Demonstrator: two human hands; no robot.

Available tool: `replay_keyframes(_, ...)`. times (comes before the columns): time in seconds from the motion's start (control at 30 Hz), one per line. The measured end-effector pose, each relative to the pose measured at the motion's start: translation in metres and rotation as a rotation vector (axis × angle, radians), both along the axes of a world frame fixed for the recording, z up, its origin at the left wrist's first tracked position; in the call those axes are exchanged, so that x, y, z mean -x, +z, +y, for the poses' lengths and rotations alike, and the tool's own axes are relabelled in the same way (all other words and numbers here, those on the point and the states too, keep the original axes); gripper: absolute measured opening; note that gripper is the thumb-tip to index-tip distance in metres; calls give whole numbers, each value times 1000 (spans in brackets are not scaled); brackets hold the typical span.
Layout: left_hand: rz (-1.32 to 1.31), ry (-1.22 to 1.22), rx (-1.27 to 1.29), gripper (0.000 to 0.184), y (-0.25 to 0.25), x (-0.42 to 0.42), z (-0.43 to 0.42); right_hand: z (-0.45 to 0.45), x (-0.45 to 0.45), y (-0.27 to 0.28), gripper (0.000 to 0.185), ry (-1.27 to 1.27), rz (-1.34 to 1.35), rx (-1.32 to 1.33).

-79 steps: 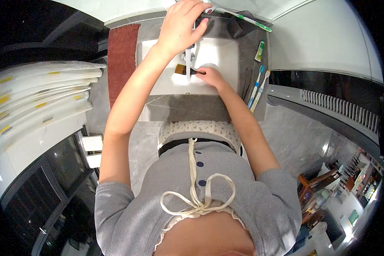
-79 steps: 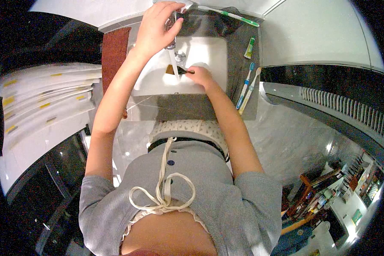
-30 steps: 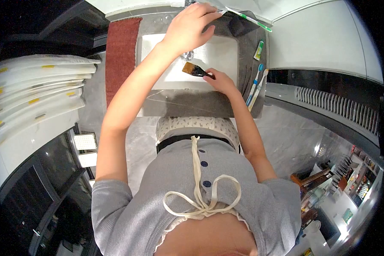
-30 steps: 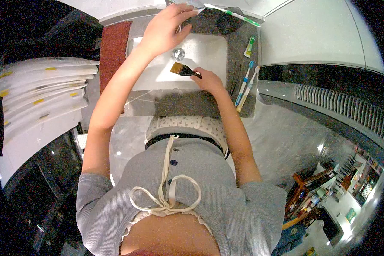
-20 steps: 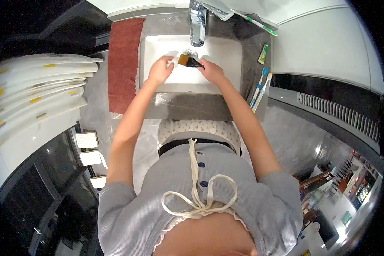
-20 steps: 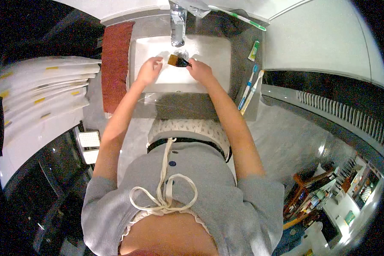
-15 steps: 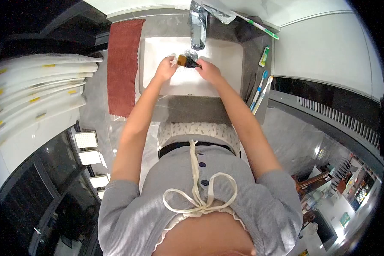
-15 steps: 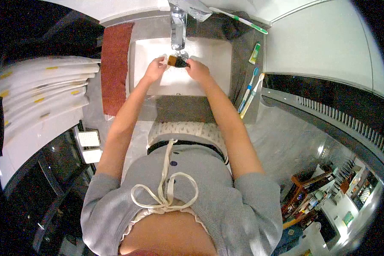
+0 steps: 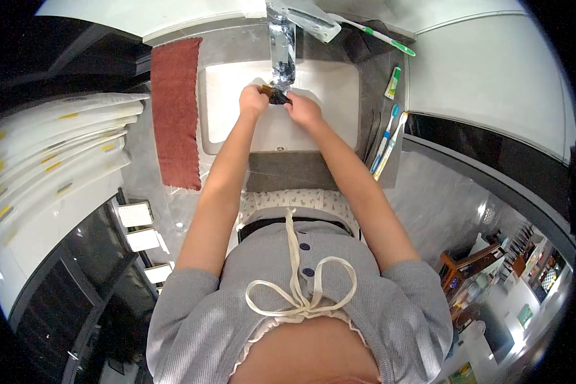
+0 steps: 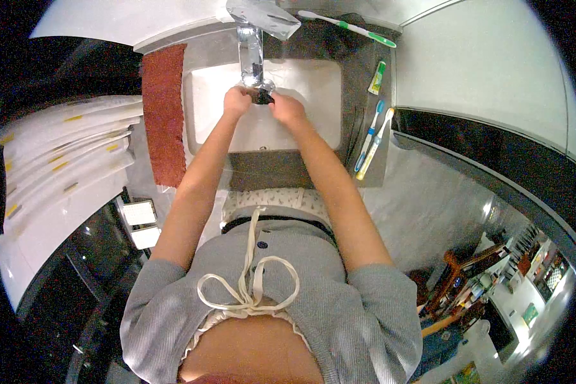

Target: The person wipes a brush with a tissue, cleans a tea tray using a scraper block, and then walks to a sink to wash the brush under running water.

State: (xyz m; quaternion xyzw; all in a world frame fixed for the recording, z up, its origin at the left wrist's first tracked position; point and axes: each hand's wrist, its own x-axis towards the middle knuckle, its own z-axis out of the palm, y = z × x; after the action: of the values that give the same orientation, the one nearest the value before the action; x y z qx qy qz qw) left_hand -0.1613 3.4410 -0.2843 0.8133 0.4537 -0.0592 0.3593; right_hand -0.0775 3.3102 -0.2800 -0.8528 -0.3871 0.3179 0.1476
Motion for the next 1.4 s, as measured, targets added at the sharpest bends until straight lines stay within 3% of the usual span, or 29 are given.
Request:
replay_keyframes(0.37,-43,68,44,23,9,3,-11,3,8,7,29,-44,-58,57)
replay_keyframes(0.67,20,24,-86,19,4,0,-21,3,7,11,28,-10,-60,76)
replay_keyframes(0.97,-149,49,-211,30,0,1,-17,1,8,5,25,-20,-46,56)
replay_keyframes(1.07,-60,-59,-162,32,-21,-10,-11,-1,7,-6,23,-10,-38,8)
replay_keyframes(1.17,119,-86,-183,33,-8,-18,-22,-1,7,-3,23,-28,-46,19)
replay_keyframes(1.27,42,-67,-152,33,-26,-13,-19,0,10,6,24,-56,-37,75)
replay_keyframes(1.4,7,18,-169,40,0,-7,-39,0,12,3,24,-81,-52,80)
